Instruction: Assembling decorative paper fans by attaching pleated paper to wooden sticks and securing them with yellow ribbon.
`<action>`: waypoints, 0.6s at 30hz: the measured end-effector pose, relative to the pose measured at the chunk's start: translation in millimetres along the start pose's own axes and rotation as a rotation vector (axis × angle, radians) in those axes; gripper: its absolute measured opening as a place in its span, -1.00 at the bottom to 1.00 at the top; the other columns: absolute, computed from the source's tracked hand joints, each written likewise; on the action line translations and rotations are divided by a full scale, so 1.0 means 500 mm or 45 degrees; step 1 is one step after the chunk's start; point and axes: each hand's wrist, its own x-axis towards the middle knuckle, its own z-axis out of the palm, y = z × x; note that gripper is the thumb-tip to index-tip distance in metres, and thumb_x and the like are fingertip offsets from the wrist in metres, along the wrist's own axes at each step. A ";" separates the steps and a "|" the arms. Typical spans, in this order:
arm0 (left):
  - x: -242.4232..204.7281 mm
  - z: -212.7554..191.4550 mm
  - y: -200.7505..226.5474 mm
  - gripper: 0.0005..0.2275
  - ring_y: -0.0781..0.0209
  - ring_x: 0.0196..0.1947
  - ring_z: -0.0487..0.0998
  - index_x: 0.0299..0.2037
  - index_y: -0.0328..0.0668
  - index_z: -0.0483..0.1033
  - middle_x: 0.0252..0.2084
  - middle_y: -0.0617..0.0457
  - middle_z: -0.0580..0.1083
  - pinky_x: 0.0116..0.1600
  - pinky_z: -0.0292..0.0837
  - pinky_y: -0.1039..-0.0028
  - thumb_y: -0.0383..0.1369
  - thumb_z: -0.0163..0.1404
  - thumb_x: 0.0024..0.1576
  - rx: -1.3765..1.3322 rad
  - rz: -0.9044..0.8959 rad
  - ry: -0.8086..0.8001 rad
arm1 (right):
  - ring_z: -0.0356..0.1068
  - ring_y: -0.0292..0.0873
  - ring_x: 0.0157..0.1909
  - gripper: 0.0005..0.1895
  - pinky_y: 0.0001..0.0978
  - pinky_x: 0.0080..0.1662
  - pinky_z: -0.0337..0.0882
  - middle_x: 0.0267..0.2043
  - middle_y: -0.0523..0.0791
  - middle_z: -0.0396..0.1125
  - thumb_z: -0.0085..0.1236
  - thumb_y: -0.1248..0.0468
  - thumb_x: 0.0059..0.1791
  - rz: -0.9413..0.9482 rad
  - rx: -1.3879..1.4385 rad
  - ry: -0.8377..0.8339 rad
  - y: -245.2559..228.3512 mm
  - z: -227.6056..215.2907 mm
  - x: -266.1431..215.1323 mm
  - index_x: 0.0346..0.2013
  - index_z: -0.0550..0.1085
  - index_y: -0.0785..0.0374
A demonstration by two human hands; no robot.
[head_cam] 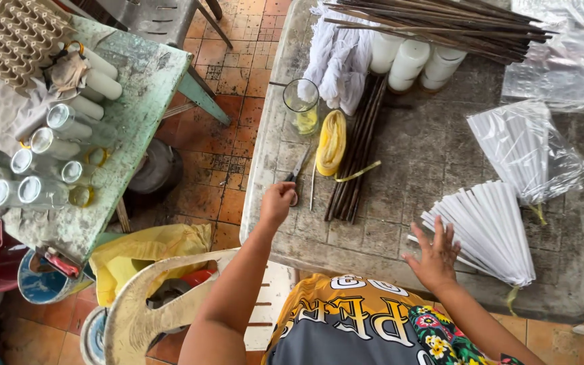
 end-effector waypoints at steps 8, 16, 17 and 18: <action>0.101 -0.164 0.250 -0.47 -0.37 0.20 0.41 0.35 -0.17 0.26 0.20 -0.35 0.27 0.22 0.45 -0.07 -0.38 0.18 0.18 -0.356 0.340 0.170 | -0.34 0.15 0.71 -0.79 0.41 0.46 -0.18 0.67 -0.20 -0.21 0.23 0.05 -0.13 0.268 -0.331 -0.111 -0.022 0.065 -0.004 -0.19 0.54 -0.27; 0.200 -0.092 0.261 -0.32 -0.29 0.29 0.31 0.43 -0.12 0.09 0.30 -0.32 0.17 0.32 0.28 -0.06 -0.01 0.18 0.25 -0.945 0.523 0.315 | -0.38 0.32 0.64 -0.27 0.50 0.39 -0.16 0.67 -0.06 -0.31 0.27 -0.14 -0.16 0.426 -0.138 -0.114 -0.049 0.031 0.021 0.31 0.38 -0.24; 0.185 -0.058 0.248 -0.45 -0.14 0.11 0.35 0.27 -0.16 0.18 0.11 -0.19 0.25 0.16 0.32 0.13 -0.12 0.19 0.23 -0.923 0.476 0.304 | -0.29 0.32 0.62 -0.34 0.50 0.39 -0.14 0.64 -0.06 -0.22 0.27 -0.13 -0.13 0.406 -0.064 -0.089 -0.077 0.021 0.027 0.27 0.41 -0.27; 0.171 -0.024 0.233 -0.58 0.02 -0.07 0.39 0.12 -0.20 0.28 -0.09 -0.06 0.32 0.00 0.36 0.32 -0.23 0.20 0.21 -0.900 0.429 0.293 | -0.20 0.32 0.59 -0.41 0.49 0.38 -0.12 0.61 -0.06 -0.14 0.26 -0.11 -0.11 0.385 0.009 -0.064 -0.104 0.012 0.034 0.23 0.45 -0.30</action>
